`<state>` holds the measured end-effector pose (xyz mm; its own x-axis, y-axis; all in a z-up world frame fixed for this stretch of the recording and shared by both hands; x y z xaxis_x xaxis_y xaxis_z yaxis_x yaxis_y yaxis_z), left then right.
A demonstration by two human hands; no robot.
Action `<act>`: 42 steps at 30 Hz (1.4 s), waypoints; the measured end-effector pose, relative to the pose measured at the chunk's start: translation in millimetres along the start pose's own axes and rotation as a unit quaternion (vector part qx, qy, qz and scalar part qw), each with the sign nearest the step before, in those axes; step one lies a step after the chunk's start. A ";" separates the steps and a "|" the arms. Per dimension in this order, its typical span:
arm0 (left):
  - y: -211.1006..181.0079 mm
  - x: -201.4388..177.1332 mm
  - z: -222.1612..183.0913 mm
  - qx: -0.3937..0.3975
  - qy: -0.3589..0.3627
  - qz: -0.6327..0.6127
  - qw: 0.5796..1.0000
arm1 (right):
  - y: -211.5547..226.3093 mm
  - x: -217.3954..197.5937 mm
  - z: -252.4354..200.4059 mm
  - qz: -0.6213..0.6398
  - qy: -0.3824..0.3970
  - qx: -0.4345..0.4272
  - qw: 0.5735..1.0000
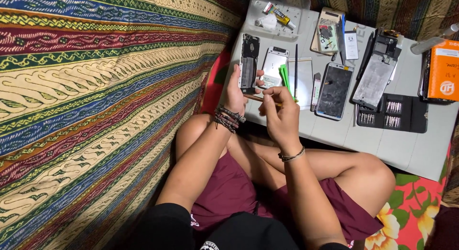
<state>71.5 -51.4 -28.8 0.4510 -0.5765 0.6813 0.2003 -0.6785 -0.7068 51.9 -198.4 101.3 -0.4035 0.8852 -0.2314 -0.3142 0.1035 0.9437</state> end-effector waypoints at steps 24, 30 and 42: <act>-14.6 9.7 -8.5 0.000 0.018 -0.055 0.998 | 3.2 4.7 -6.1 0.023 -0.049 -0.053 0.997; -12.6 6.1 -4.4 -0.013 0.040 -0.097 0.994 | 0.9 2.1 -7.7 0.057 -0.073 -0.042 0.995; -26.8 -7.7 2.9 0.015 0.077 -0.022 0.997 | -16.4 -23.0 -14.9 0.129 -0.128 0.016 0.983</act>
<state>65.2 -27.4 -15.6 0.3021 -0.6107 0.7320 0.2440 -0.6927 -0.6787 53.5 -227.2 87.6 -0.2363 0.9684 0.0802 -0.2002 -0.1293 0.9712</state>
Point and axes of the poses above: each hand's wrist, its own z-axis towards the middle knuckle, its own x-axis out of the palm, y = z × x, the point moved 8 cm from there along z, towards the middle knuckle
